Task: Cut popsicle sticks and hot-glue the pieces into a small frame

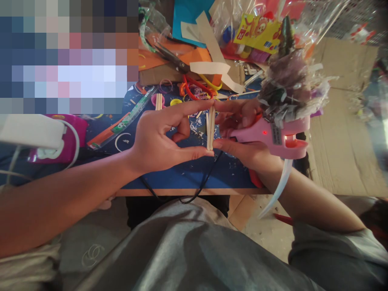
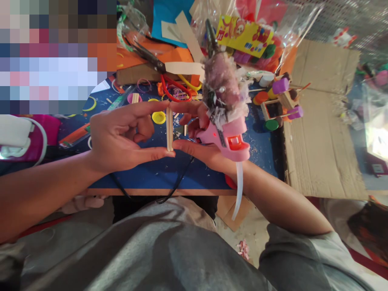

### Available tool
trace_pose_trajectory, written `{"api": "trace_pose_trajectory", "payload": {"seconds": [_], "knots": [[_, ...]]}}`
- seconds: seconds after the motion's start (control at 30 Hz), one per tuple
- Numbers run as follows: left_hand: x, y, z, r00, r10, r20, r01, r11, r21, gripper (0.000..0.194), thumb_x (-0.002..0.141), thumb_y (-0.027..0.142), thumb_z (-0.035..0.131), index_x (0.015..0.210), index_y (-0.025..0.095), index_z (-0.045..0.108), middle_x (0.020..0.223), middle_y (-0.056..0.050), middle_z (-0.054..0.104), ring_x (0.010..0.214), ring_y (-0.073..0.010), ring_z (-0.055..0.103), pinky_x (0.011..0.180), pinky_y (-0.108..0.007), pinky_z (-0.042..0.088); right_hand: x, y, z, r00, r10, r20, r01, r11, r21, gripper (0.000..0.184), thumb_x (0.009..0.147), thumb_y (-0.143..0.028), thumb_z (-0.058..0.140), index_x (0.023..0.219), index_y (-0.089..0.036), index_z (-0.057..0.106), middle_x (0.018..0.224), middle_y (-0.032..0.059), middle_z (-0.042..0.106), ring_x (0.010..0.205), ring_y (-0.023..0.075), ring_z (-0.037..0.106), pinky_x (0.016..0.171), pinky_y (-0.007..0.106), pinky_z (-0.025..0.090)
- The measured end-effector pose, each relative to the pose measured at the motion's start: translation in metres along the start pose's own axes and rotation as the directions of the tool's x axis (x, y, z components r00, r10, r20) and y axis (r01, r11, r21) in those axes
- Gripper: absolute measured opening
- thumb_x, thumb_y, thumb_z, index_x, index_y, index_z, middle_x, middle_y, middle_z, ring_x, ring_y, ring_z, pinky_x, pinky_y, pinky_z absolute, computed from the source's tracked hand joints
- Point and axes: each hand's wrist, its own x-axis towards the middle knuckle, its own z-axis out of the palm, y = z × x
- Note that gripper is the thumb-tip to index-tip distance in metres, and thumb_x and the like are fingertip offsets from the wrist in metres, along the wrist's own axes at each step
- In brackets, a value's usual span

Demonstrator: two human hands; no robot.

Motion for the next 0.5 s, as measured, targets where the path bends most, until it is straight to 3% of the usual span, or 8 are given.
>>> {"api": "trace_pose_trajectory", "payload": {"seconds": [0.13, 0.33, 0.43, 0.5], "knots": [[0.002, 0.000, 0.002, 0.996, 0.073, -0.042, -0.074, 0.997, -0.032, 0.086, 0.074, 0.057, 0.106, 0.152, 0.036, 0.076, 0.062, 0.010, 0.050, 0.051, -0.0104, 0.041, 0.051, -0.032, 0.038, -0.003, 0.002, -0.002, 0.998, 0.049, -0.048, -0.051, 0.998, -0.039, 0.048, 0.068, -0.039, 0.106, 0.094, -0.034, 0.066, 0.122, -0.0035, 0.079, 0.102, 0.0212, 0.074, 0.067, 0.034, 0.062], [0.006, 0.001, 0.000, 0.999, 0.021, 0.029, -0.012, 0.962, -0.273, 0.087, 0.070, 0.046, 0.112, 0.149, 0.035, 0.077, 0.069, 0.009, 0.054, 0.056, -0.0090, 0.045, 0.051, -0.027, 0.039, -0.004, 0.004, 0.000, 0.996, 0.049, -0.076, -0.050, 0.999, -0.004, 0.053, 0.073, -0.045, 0.106, 0.091, -0.032, 0.057, 0.122, -0.0027, 0.078, 0.103, 0.0208, 0.075, 0.074, 0.037, 0.066], [0.010, 0.004, -0.003, 0.983, -0.084, 0.160, 0.145, 0.896, -0.420, 0.076, 0.073, 0.038, 0.111, 0.142, 0.034, 0.080, 0.066, 0.011, 0.048, 0.055, -0.0073, 0.043, 0.050, -0.023, 0.037, -0.002, 0.006, 0.002, 0.997, -0.027, -0.066, 0.030, 0.998, 0.048, 0.054, 0.081, -0.046, 0.101, 0.088, -0.030, 0.050, 0.130, -0.0049, 0.079, 0.105, 0.0182, 0.075, 0.078, 0.035, 0.066], [0.013, 0.009, -0.005, 0.941, -0.182, 0.287, 0.305, 0.826, -0.474, 0.067, 0.076, 0.034, 0.108, 0.137, 0.030, 0.081, 0.065, 0.011, 0.046, 0.054, -0.0061, 0.041, 0.050, -0.020, 0.036, -0.002, 0.007, 0.002, 0.995, -0.084, -0.057, 0.087, 0.995, 0.042, 0.049, 0.087, -0.045, 0.098, 0.089, -0.030, 0.052, 0.130, -0.0060, 0.081, 0.105, 0.0169, 0.075, 0.081, 0.035, 0.065]]}}
